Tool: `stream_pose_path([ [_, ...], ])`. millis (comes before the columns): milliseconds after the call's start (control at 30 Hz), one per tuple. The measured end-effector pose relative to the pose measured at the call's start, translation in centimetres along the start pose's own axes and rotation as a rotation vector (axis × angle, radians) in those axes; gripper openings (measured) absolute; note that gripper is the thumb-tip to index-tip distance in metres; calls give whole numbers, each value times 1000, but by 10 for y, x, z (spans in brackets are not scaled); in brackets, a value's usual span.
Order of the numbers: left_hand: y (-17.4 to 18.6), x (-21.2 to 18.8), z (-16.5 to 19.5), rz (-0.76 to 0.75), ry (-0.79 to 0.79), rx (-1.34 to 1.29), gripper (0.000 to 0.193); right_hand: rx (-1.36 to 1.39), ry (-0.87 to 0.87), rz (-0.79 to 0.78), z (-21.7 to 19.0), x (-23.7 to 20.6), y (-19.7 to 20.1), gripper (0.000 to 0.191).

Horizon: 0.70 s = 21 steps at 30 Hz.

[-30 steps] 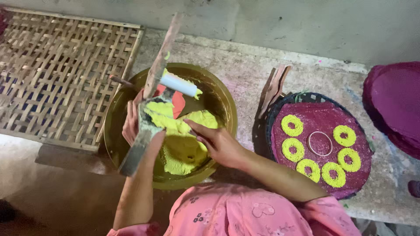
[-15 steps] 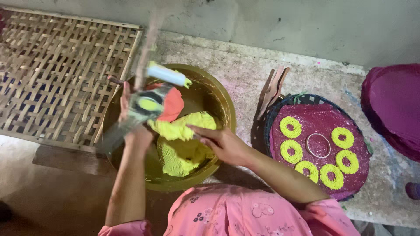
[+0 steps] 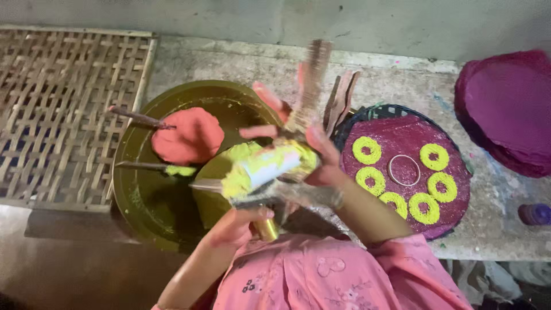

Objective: The person prepares a purple glittery base on a tray, then uses a manual dough press to form yellow dough into ring shapes and places them on the base. They repeat this process to create multiple yellow rings arranged on the purple surface.

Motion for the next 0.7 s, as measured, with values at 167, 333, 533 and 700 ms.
stream_pose_path([
  [167, -37, 7, 30, -180, -146, 917, 55, -958, -75, 61, -67, -53, -28, 81],
  [333, -45, -4, 19, -254, 274, 1768, 46, -1480, 251, -313, -66, -111, -70, 68],
  [533, -101, -2, -25, -528, -97, 1568, 33, -1496, 229, -308, -56, -154, -66, 61],
  [700, -114, 21, -70, -530, 136, 812, 43, -1490, 161, 12, -87, -181, -39, 63],
])
Point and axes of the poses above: each hand's wrist, its own x-axis towards the middle knuckle, its own y-axis out of the back of the hand, z = x × y, the point moved 7 cm from there along x, towards the middle knuckle, and after that the axes turned 10 degrees about -y, right-handed, at the moved point
